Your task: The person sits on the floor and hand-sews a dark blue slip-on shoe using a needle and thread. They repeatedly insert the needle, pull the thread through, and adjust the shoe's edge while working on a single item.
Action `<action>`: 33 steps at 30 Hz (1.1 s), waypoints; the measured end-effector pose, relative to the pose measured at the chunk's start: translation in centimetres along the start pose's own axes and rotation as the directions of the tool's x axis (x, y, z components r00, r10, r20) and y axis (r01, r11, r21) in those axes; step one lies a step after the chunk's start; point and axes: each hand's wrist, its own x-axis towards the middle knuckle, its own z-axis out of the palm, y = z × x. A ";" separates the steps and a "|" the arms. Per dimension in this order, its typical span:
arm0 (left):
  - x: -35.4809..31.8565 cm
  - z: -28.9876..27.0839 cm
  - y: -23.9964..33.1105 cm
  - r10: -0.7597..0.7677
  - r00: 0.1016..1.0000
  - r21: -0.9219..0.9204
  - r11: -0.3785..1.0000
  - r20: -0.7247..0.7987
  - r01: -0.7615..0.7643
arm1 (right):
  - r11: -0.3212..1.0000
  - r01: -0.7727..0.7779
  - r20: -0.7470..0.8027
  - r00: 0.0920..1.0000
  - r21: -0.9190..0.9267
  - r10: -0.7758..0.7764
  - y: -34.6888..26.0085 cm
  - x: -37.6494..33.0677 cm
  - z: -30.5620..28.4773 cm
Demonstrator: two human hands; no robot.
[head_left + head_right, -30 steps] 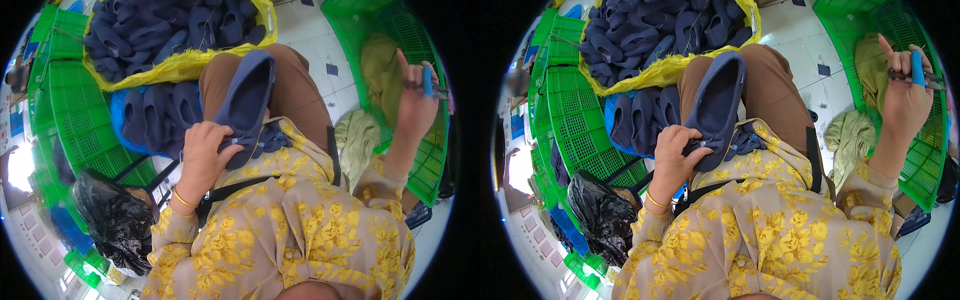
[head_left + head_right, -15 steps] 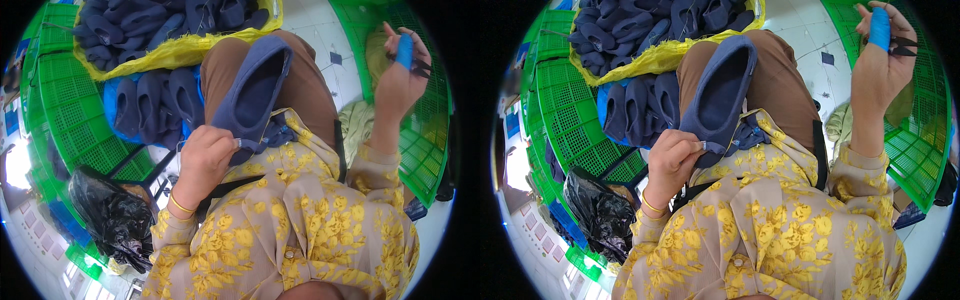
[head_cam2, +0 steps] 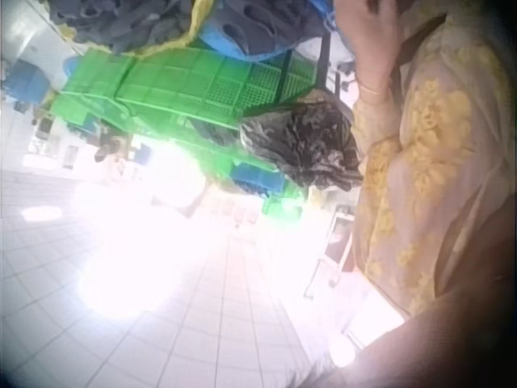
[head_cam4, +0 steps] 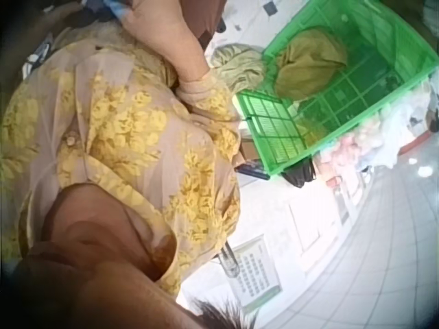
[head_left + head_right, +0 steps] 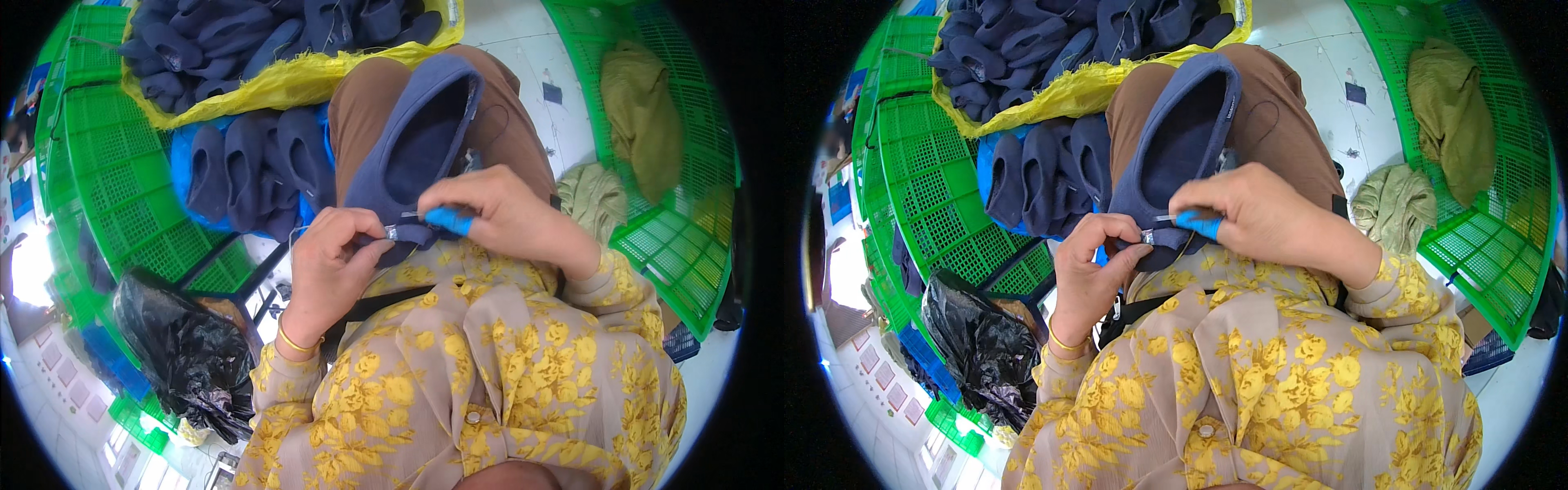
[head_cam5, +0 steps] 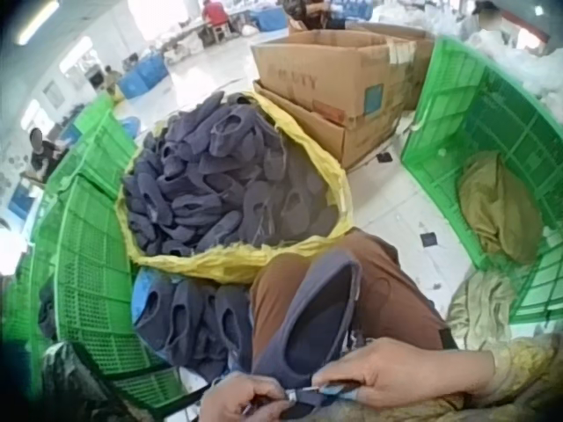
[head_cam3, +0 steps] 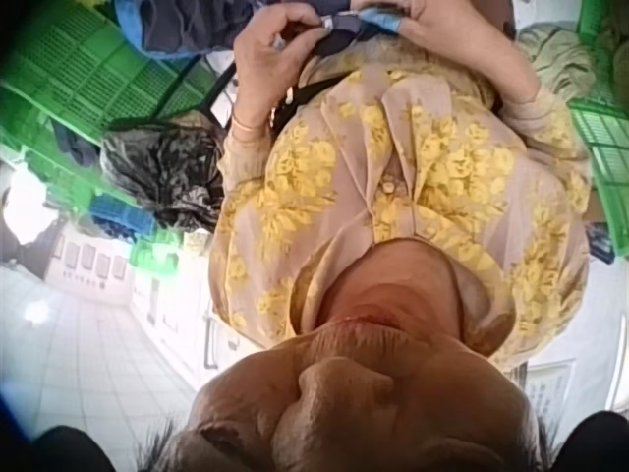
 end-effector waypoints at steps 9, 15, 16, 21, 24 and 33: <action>0.6 -0.1 -0.9 -0.005 0.999 -0.042 0.999 0.035 0.006 | 1.000 0.019 0.029 0.999 -0.012 -0.018 0.7 -0.6 1.0; 0.5 -0.2 -1.2 -0.021 0.999 -0.073 0.997 0.042 0.024 | 0.999 -0.014 0.127 0.992 -0.052 0.020 0.4 0.1 0.5; 0.5 -0.2 -1.2 -0.021 0.999 -0.071 0.997 0.043 0.024 | 0.998 0.007 0.116 0.993 -0.056 0.000 0.3 0.2 0.5; 0.5 -0.2 -1.1 -0.045 0.998 -0.071 0.996 0.047 0.049 | 0.999 0.025 0.127 0.992 -0.046 -0.019 0.1 0.5 0.4; 0.5 -0.1 -1.3 -0.038 0.998 -0.065 0.997 0.045 0.041 | 0.999 0.012 0.154 0.988 -0.048 -0.005 0.0 0.7 0.3; 0.0 0.1 -1.7 -0.028 0.999 -0.091 0.995 0.022 0.029 | 0.998 -0.023 0.161 0.986 -0.055 0.032 0.0 0.6 0.1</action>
